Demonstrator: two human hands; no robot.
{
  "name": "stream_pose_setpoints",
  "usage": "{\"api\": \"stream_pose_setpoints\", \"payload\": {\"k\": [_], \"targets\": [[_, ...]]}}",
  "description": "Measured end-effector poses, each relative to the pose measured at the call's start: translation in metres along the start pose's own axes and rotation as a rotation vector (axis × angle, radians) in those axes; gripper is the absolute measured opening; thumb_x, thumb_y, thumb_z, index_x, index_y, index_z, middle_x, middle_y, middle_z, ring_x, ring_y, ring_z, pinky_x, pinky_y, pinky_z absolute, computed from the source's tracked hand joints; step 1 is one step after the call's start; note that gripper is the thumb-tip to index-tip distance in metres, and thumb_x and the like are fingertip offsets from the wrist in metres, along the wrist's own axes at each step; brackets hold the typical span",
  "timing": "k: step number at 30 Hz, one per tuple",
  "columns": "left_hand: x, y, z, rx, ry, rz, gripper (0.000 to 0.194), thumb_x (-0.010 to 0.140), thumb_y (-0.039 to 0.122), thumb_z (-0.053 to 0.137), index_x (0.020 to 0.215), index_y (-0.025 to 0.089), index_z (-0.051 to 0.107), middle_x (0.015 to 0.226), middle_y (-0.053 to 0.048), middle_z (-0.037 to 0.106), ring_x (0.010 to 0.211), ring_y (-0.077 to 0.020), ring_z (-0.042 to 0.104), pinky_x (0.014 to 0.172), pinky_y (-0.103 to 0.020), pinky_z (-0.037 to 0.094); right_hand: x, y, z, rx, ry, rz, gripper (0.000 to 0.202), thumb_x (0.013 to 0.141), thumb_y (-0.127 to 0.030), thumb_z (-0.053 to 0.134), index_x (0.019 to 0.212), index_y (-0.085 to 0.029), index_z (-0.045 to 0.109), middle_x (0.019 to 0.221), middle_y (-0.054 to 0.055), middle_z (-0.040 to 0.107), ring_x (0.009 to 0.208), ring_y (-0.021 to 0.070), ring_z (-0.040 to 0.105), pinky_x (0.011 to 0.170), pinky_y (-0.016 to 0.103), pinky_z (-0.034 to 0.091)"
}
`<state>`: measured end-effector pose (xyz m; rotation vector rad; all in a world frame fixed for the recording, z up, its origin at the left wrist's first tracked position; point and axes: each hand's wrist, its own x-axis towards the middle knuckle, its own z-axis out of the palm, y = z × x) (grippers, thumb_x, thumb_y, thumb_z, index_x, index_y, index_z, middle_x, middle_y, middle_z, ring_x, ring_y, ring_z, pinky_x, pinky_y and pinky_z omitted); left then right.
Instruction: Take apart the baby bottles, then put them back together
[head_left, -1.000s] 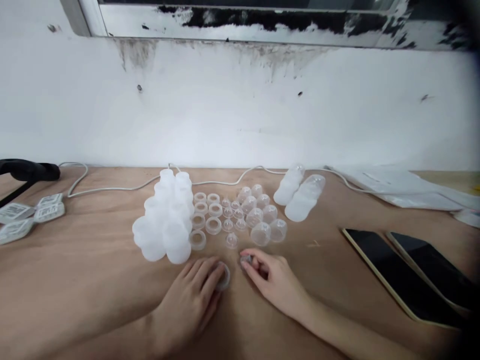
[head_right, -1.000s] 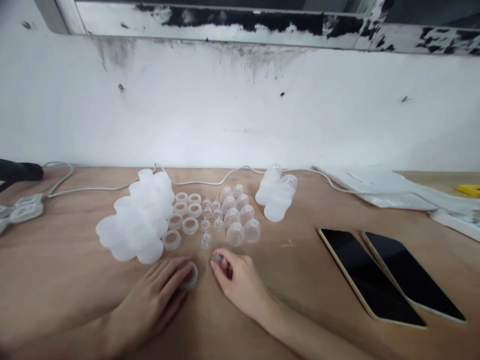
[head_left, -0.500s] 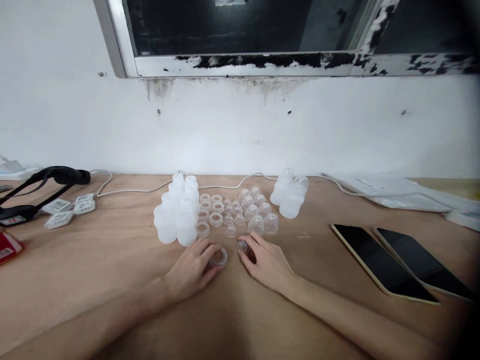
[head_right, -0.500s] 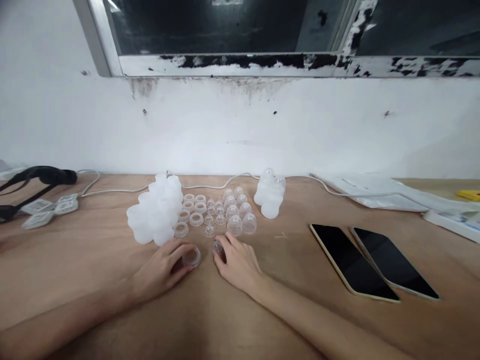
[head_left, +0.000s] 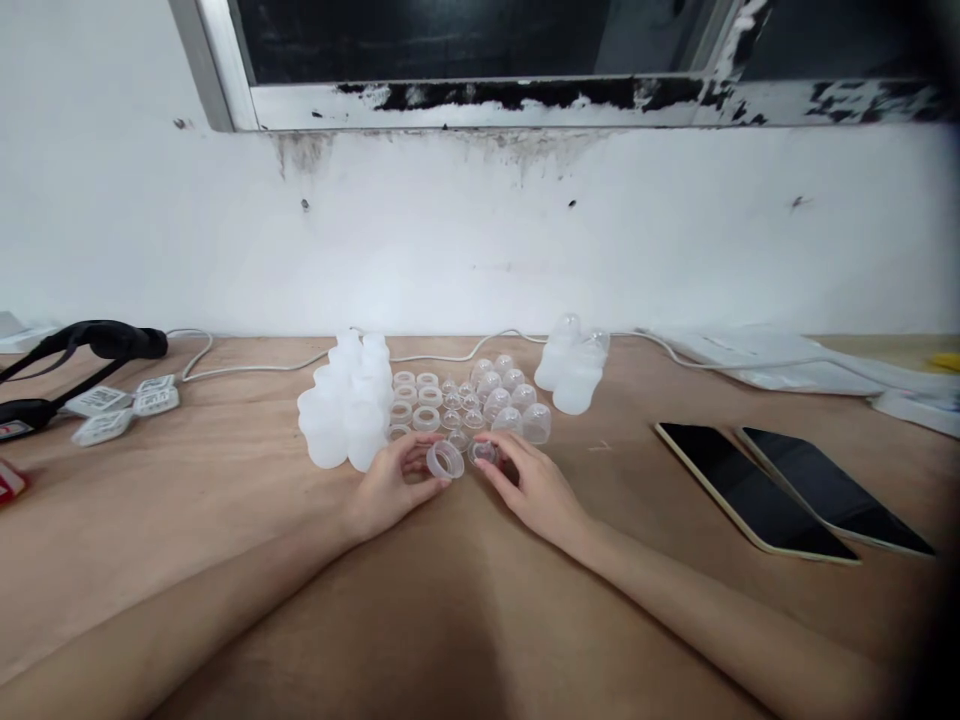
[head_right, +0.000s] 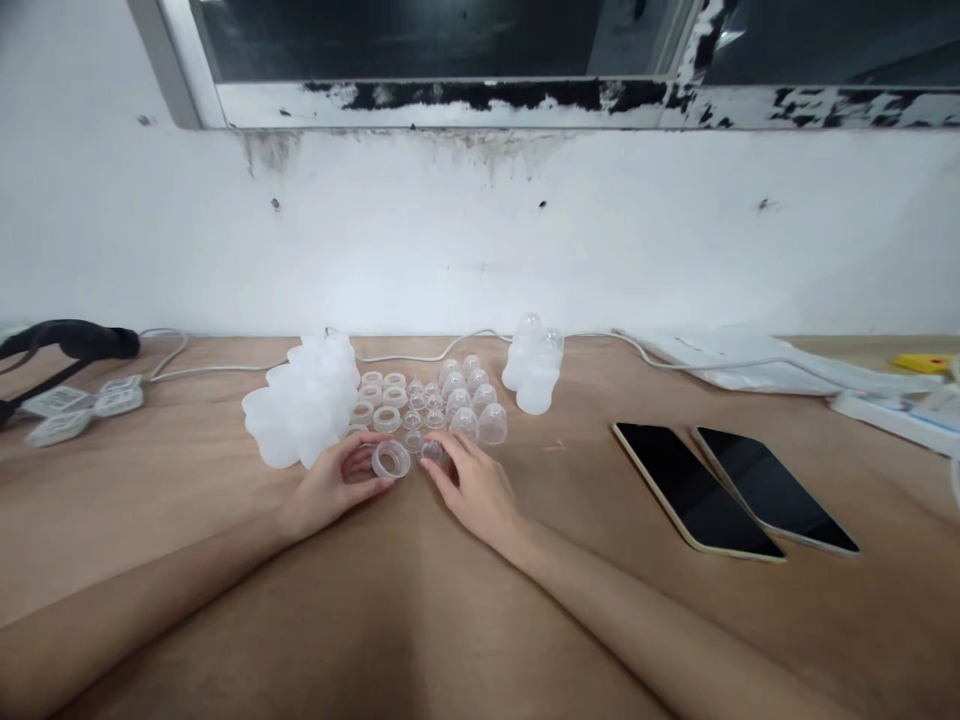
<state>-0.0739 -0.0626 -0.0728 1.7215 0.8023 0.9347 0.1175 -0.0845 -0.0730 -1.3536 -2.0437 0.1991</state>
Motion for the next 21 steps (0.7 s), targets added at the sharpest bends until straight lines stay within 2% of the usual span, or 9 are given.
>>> {"api": "stream_pose_setpoints", "payload": {"k": [8, 13, 21], "targets": [[-0.0003, 0.0008, -0.0005, 0.02, 0.027, -0.022, 0.04, 0.068, 0.015, 0.059, 0.103, 0.011, 0.042, 0.102, -0.009, 0.056, 0.095, -0.015, 0.054, 0.086, -0.033, 0.044, 0.0005, 0.0, -0.0025, 0.282, 0.011, -0.039, 0.028, 0.081, -0.023, 0.042, 0.108, -0.02, 0.048, 0.101, 0.008, 0.043, 0.077, 0.0109, 0.051, 0.061, 0.022, 0.048], [0.001, 0.0002, -0.0006, 0.052, 0.024, -0.005, 0.038, 0.067, 0.017, 0.059, 0.101, 0.011, 0.044, 0.102, -0.008, 0.055, 0.096, -0.0152, 0.054, 0.085, -0.032, 0.045, -0.0004, 0.0001, -0.0028, 0.284, 0.02, -0.067, 0.028, 0.084, -0.023, 0.037, 0.109, -0.02, 0.049, 0.099, 0.007, 0.045, 0.076, 0.0107, 0.052, 0.065, 0.024, 0.048], [-0.0011, 0.0011, -0.0009, 0.047, 0.006, -0.019, 0.04, 0.067, 0.02, 0.061, 0.102, 0.012, 0.044, 0.103, -0.009, 0.056, 0.095, -0.0165, 0.054, 0.084, -0.032, 0.045, -0.0004, 0.0032, -0.0006, 0.226, 0.1, -0.087, 0.025, 0.083, -0.023, 0.041, 0.106, -0.019, 0.05, 0.094, 0.007, 0.049, 0.072, 0.0108, 0.053, 0.066, 0.025, 0.048]]}}
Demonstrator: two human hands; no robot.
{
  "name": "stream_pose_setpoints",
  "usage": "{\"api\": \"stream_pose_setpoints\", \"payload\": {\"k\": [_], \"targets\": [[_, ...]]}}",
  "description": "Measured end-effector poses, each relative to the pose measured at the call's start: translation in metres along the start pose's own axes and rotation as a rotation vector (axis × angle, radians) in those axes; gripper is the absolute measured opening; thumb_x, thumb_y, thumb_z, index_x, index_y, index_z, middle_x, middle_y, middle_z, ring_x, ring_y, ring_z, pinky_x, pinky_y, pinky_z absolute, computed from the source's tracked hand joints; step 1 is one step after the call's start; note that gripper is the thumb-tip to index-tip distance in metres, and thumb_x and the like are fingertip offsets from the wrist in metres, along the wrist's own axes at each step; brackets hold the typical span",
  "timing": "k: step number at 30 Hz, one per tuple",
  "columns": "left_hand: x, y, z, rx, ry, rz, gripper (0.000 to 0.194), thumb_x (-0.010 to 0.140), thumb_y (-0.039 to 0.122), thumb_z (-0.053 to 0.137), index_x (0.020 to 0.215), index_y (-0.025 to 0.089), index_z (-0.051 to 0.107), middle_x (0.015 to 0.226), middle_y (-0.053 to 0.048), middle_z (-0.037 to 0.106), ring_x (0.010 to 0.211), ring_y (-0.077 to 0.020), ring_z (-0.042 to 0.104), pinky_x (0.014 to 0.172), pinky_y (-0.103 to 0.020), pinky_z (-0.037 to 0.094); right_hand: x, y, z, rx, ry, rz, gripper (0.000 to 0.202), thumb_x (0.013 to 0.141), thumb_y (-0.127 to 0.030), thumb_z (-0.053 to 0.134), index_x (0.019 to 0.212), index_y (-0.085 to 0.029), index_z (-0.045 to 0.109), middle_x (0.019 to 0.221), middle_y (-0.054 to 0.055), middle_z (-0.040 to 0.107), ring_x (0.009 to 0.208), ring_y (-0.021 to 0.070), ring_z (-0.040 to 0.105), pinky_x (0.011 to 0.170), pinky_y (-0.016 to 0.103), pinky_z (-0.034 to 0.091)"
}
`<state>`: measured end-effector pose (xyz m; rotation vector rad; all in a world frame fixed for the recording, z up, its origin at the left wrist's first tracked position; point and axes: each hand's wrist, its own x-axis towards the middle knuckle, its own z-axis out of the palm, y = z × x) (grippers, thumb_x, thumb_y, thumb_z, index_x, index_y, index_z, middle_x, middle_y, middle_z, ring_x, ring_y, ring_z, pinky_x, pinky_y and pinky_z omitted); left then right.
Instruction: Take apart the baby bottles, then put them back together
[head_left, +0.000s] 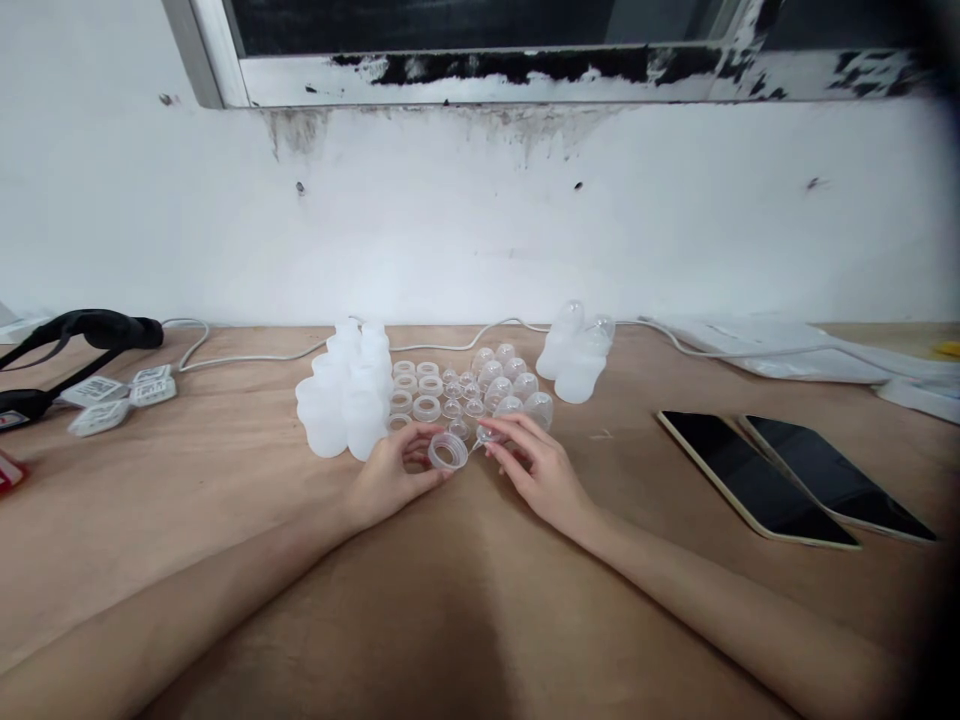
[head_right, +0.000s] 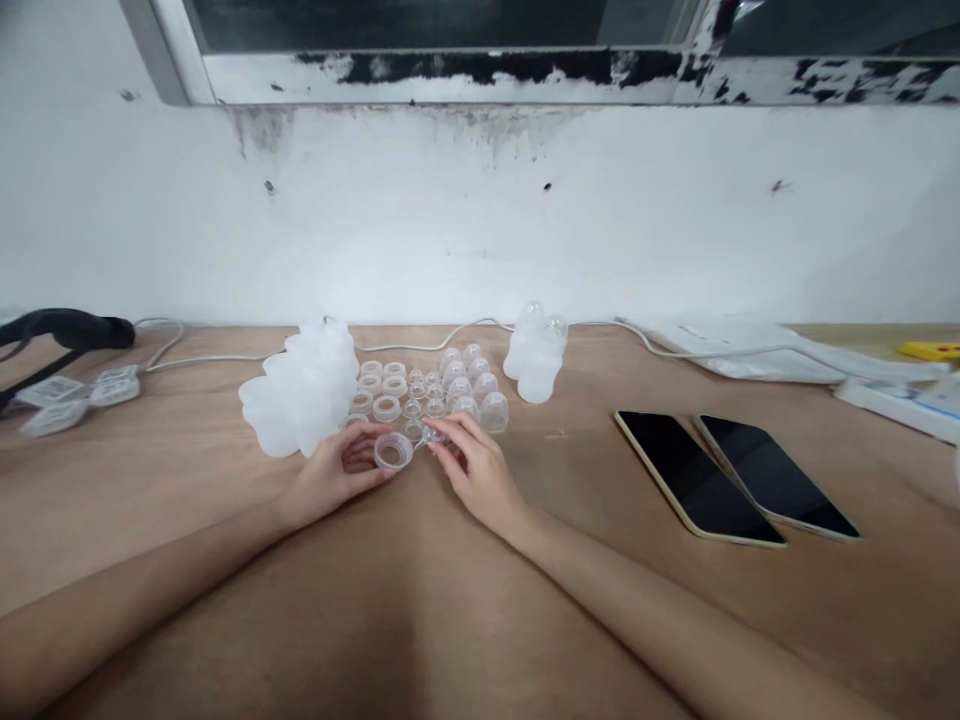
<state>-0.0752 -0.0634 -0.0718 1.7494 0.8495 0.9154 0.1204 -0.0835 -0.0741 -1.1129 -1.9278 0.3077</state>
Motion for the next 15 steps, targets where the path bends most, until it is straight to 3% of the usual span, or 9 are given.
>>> {"api": "stream_pose_setpoints", "payload": {"k": [5, 9, 15], "targets": [[0.003, -0.001, 0.003, 0.093, 0.001, 0.012, 0.041, 0.067, 0.023, 0.061, 0.104, 0.013, 0.046, 0.101, -0.008, 0.057, 0.09, -0.0161, 0.056, 0.083, -0.032, 0.045, 0.002, -0.002, 0.008, -0.107, 0.11, -0.15, 0.029, 0.078, -0.02, 0.049, 0.107, -0.018, 0.044, 0.088, 0.004, 0.055, 0.069, 0.0102, 0.054, 0.065, 0.024, 0.047], [0.009, -0.006, 0.006, 0.17, 0.042, 0.107, 0.038, 0.067, 0.021, 0.061, 0.102, 0.015, 0.048, 0.101, -0.005, 0.057, 0.093, -0.0153, 0.054, 0.086, -0.031, 0.043, 0.007, -0.006, 0.014, -0.13, 0.006, -0.321, 0.019, 0.08, -0.012, 0.044, 0.097, -0.018, 0.051, 0.092, 0.004, 0.056, 0.087, 0.0126, 0.051, 0.078, 0.027, 0.043], [0.008, -0.009, 0.006, 0.1, 0.121, 0.146, 0.04, 0.068, 0.026, 0.061, 0.103, 0.014, 0.045, 0.107, -0.008, 0.054, 0.1, -0.0162, 0.051, 0.089, -0.031, 0.041, 0.007, -0.008, 0.013, -0.082, -0.068, -0.341, 0.023, 0.079, -0.011, 0.043, 0.098, -0.017, 0.055, 0.099, 0.006, 0.052, 0.094, 0.0154, 0.046, 0.081, 0.031, 0.041]]}}
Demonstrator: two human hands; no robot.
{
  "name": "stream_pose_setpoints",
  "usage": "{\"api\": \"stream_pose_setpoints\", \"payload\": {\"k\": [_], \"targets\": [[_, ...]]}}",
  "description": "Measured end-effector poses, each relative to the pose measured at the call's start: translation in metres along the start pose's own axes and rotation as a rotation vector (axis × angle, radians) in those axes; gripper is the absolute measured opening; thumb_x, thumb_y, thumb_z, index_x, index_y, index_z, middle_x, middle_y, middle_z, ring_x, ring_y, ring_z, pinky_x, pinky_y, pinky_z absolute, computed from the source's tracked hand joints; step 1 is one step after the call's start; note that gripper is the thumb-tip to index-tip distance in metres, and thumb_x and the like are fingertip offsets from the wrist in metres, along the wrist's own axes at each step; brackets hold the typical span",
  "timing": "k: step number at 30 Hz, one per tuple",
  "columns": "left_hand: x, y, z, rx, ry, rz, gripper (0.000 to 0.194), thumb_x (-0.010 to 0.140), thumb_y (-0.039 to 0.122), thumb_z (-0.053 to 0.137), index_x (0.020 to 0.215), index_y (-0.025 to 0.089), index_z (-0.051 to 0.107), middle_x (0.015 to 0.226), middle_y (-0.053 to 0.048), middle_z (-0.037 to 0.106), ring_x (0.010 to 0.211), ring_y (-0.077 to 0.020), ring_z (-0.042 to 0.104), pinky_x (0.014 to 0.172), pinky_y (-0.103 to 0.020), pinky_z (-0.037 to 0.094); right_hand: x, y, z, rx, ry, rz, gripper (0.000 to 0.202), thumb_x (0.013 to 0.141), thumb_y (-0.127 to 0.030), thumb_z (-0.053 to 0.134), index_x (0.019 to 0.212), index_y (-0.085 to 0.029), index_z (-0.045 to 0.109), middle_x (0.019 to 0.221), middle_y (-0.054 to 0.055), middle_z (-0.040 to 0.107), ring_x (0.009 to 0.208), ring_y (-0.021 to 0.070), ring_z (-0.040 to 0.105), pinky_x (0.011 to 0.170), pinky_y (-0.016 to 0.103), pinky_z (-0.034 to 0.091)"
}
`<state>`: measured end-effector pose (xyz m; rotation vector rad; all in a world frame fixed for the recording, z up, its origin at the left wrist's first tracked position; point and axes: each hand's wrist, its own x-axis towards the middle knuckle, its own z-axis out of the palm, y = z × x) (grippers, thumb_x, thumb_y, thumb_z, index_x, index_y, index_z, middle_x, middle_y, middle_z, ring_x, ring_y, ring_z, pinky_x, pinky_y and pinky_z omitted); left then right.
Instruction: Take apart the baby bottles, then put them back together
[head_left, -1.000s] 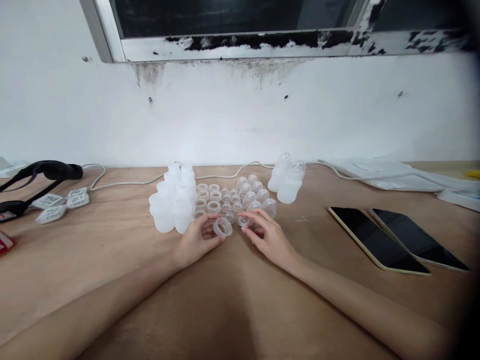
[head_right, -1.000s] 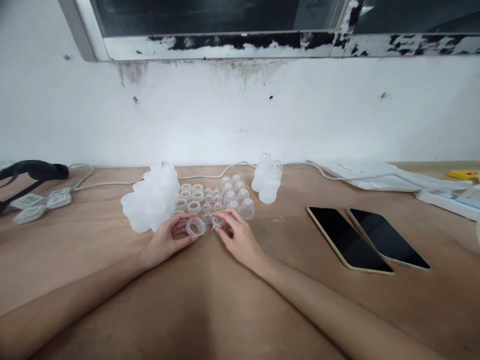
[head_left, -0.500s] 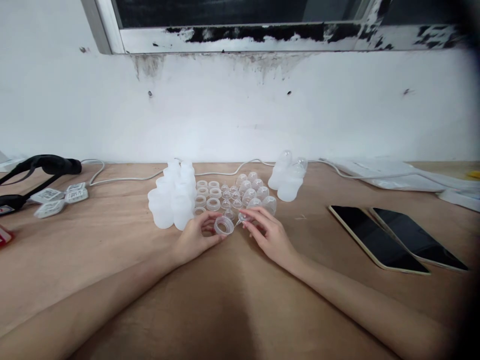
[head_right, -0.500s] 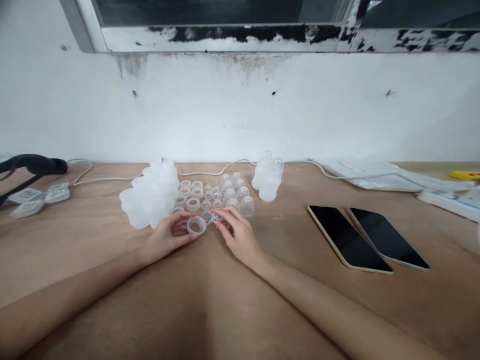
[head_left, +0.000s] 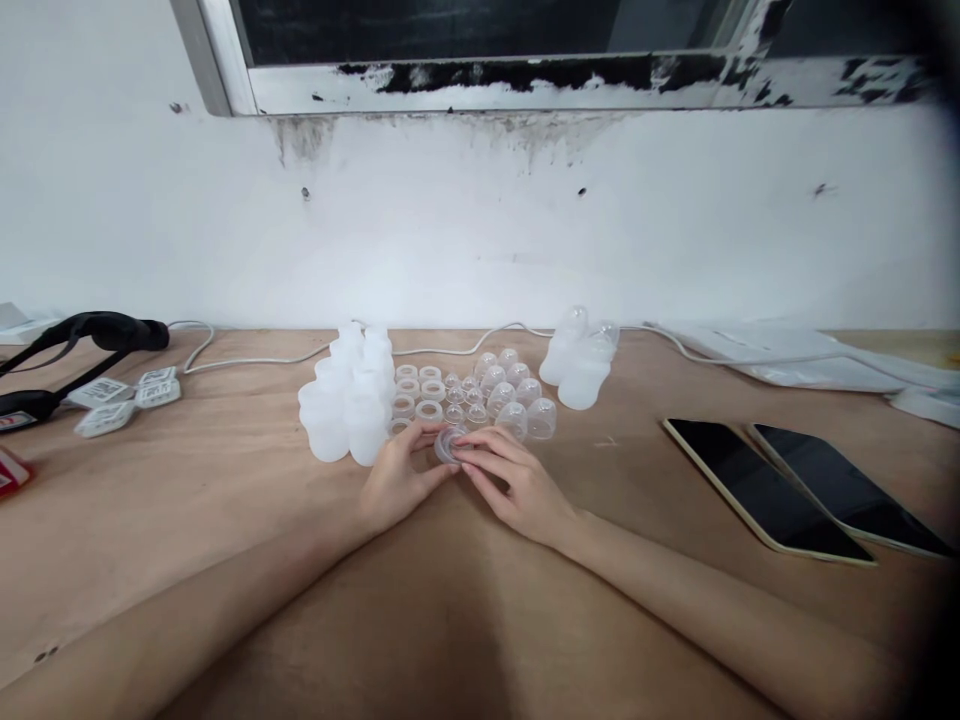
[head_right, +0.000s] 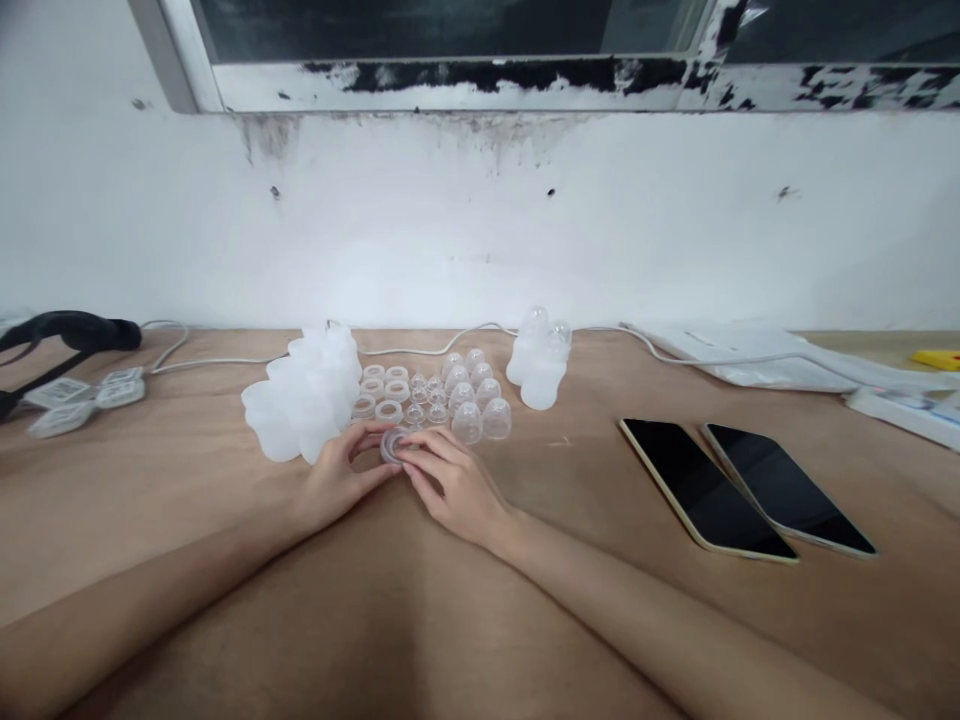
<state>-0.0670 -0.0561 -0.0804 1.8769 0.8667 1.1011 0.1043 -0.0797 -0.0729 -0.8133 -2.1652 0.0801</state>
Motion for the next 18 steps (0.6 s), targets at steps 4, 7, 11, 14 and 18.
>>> {"api": "stream_pose_setpoints", "payload": {"k": [4, 7, 11, 14, 18], "targets": [[-0.002, 0.004, -0.001, 0.055, -0.03, 0.099, 0.037, 0.07, 0.026, 0.061, 0.102, 0.015, 0.046, 0.106, -0.007, 0.054, 0.1, -0.0153, 0.051, 0.09, -0.031, 0.04, -0.001, 0.001, -0.001, 0.047, 0.096, 0.11, 0.016, 0.078, -0.017, 0.045, 0.091, -0.017, 0.055, 0.097, 0.009, 0.044, 0.087, 0.0149, 0.048, 0.073, 0.031, 0.043], [-0.003, 0.007, -0.003, 0.16, 0.002, 0.203, 0.032, 0.07, 0.025, 0.06, 0.099, 0.017, 0.048, 0.105, -0.005, 0.055, 0.1, -0.0149, 0.05, 0.089, -0.031, 0.038, 0.001, 0.003, 0.001, 0.228, 0.04, 0.288, 0.03, 0.078, -0.023, 0.047, 0.107, -0.017, 0.042, 0.101, 0.01, 0.044, 0.08, 0.0131, 0.051, 0.066, 0.027, 0.045], [-0.003, 0.01, -0.002, 0.25, -0.053, 0.227, 0.028, 0.073, 0.025, 0.057, 0.098, 0.019, 0.049, 0.107, -0.005, 0.053, 0.1, -0.0163, 0.048, 0.083, -0.03, 0.04, 0.005, 0.008, 0.003, 0.494, -0.179, 0.489, 0.026, 0.082, -0.031, 0.041, 0.104, -0.017, 0.042, 0.078, 0.003, 0.055, 0.058, 0.0092, 0.053, 0.056, 0.023, 0.044], [-0.004, 0.012, 0.0, 0.196, -0.109, 0.166, 0.039, 0.07, 0.025, 0.059, 0.104, 0.018, 0.042, 0.109, -0.008, 0.048, 0.095, -0.0165, 0.05, 0.073, -0.027, 0.044, 0.005, 0.008, 0.003, 0.478, -0.157, 0.557, 0.019, 0.08, -0.032, 0.044, 0.091, -0.017, 0.047, 0.066, -0.001, 0.053, 0.048, 0.0078, 0.049, 0.05, 0.021, 0.041], [-0.004, 0.011, 0.003, 0.011, -0.136, -0.034, 0.028, 0.076, 0.029, 0.051, 0.097, 0.015, 0.041, 0.083, -0.005, 0.055, 0.075, -0.0125, 0.054, 0.064, -0.024, 0.047, 0.005, 0.005, 0.002, 0.343, -0.111, 0.53, 0.015, 0.079, -0.03, 0.045, 0.086, -0.017, 0.05, 0.063, -0.002, 0.052, 0.046, 0.0069, 0.048, 0.048, 0.02, 0.04]]}}
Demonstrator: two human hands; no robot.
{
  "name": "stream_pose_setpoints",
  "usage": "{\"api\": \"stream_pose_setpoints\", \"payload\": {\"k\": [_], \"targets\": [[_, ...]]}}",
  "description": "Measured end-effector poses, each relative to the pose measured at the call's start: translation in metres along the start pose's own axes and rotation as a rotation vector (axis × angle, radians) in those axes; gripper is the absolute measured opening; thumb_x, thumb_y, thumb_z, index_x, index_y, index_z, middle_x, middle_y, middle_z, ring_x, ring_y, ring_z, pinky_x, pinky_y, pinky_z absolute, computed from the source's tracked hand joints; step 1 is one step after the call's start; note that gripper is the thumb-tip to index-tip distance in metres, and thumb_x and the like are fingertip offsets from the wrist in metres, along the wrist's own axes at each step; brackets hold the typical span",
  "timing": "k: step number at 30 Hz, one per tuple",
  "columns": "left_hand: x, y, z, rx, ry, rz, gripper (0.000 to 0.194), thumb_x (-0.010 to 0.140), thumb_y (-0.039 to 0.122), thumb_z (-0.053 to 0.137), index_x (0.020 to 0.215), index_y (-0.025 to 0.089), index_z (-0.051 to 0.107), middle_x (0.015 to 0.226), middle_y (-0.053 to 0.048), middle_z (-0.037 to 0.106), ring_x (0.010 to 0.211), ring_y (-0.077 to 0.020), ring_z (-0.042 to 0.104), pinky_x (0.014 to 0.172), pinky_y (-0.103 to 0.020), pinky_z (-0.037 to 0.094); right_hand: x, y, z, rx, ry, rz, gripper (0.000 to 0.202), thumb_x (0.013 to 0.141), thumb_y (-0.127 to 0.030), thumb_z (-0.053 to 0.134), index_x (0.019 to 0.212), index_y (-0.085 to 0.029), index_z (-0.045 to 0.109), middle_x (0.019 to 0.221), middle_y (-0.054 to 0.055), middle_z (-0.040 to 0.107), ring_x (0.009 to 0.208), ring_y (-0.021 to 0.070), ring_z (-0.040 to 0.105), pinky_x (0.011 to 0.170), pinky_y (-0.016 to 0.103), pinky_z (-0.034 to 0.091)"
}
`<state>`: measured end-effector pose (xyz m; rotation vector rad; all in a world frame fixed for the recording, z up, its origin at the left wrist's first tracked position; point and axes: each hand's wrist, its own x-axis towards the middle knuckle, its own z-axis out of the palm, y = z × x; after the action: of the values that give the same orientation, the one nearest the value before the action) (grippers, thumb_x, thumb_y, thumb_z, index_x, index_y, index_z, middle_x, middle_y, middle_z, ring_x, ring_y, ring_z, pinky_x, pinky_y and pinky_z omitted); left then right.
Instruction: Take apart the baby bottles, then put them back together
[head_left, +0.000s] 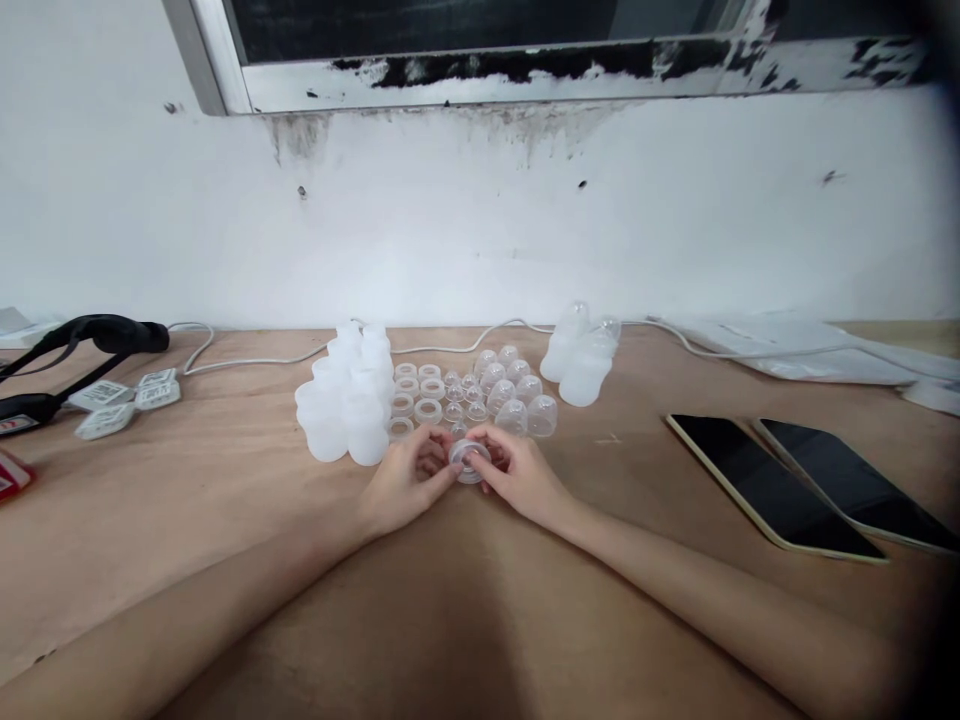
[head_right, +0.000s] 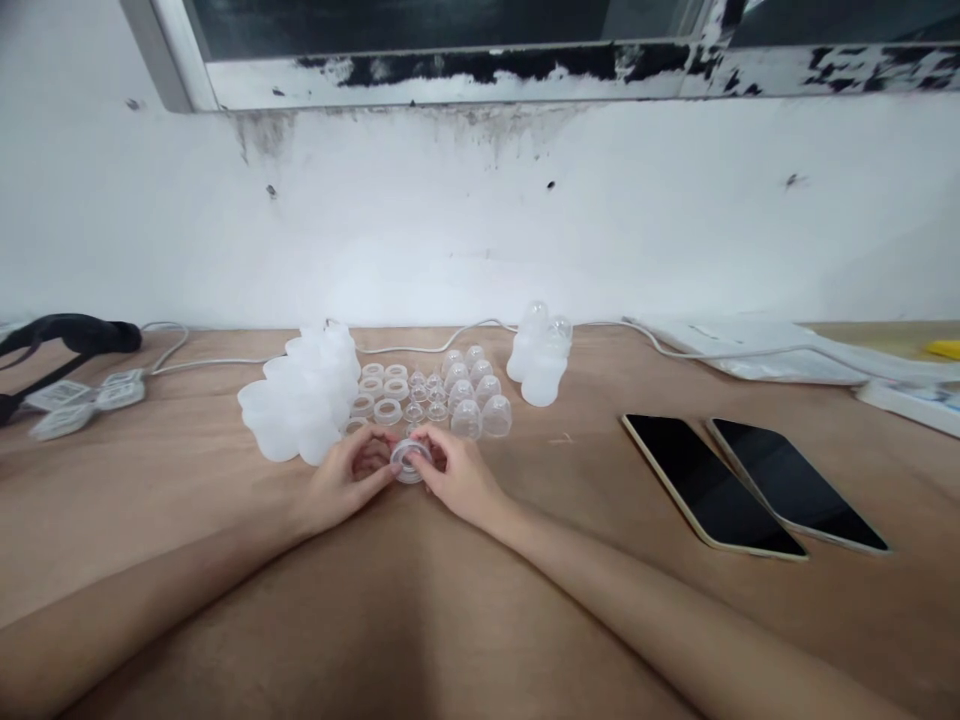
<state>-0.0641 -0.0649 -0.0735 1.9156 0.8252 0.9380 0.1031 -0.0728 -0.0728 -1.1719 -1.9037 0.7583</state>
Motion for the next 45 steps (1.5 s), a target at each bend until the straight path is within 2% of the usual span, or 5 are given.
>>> {"api": "stream_pose_setpoints", "payload": {"k": [7, 13, 21, 36, 45], "targets": [[0.004, -0.006, -0.001, -0.146, 0.04, -0.079, 0.017, 0.075, 0.025, 0.05, 0.086, 0.013, 0.046, 0.081, -0.004, 0.055, 0.074, -0.0121, 0.056, 0.067, -0.025, 0.047, -0.001, -0.005, 0.0, -0.141, 0.006, -0.135, 0.025, 0.082, -0.03, 0.039, 0.097, -0.016, 0.053, 0.072, 0.002, 0.057, 0.057, 0.0094, 0.051, 0.055, 0.021, 0.04], [0.005, -0.01, 0.002, -0.042, 0.089, -0.089, 0.014, 0.071, 0.022, 0.052, 0.079, 0.013, 0.046, 0.071, -0.002, 0.054, 0.065, -0.0113, 0.055, 0.059, -0.022, 0.045, -0.001, -0.005, 0.004, -0.229, 0.039, -0.166, 0.023, 0.081, -0.026, 0.038, 0.093, -0.015, 0.056, 0.072, 0.003, 0.058, 0.058, 0.0099, 0.049, 0.057, 0.021, 0.039], [0.008, -0.008, 0.006, -0.059, 0.126, -0.117, 0.014, 0.072, 0.025, 0.051, 0.078, 0.013, 0.047, 0.067, -0.001, 0.053, 0.061, -0.0098, 0.052, 0.054, -0.02, 0.042, 0.0, -0.006, 0.004, -0.226, 0.021, -0.123, 0.017, 0.081, -0.024, 0.038, 0.086, -0.016, 0.052, 0.058, -0.001, 0.049, 0.051, 0.0095, 0.044, 0.05, 0.021, 0.035], [0.006, -0.01, 0.008, -0.039, 0.106, -0.094, 0.014, 0.073, 0.026, 0.05, 0.076, 0.014, 0.044, 0.067, 0.0, 0.05, 0.059, -0.0087, 0.05, 0.053, -0.02, 0.043, -0.002, -0.006, 0.004, -0.252, -0.021, -0.195, 0.012, 0.081, -0.019, 0.036, 0.083, -0.016, 0.047, 0.062, -0.001, 0.049, 0.052, 0.0083, 0.042, 0.052, 0.02, 0.033], [0.011, -0.011, 0.004, -0.239, 0.115, -0.153, 0.024, 0.067, 0.027, 0.058, 0.078, 0.014, 0.041, 0.075, 0.0, 0.05, 0.067, -0.0102, 0.054, 0.057, -0.022, 0.048, 0.001, -0.005, 0.003, -0.206, 0.03, -0.121, 0.016, 0.077, -0.017, 0.04, 0.091, -0.017, 0.047, 0.064, -0.001, 0.048, 0.056, 0.0095, 0.044, 0.055, 0.021, 0.035]]}}
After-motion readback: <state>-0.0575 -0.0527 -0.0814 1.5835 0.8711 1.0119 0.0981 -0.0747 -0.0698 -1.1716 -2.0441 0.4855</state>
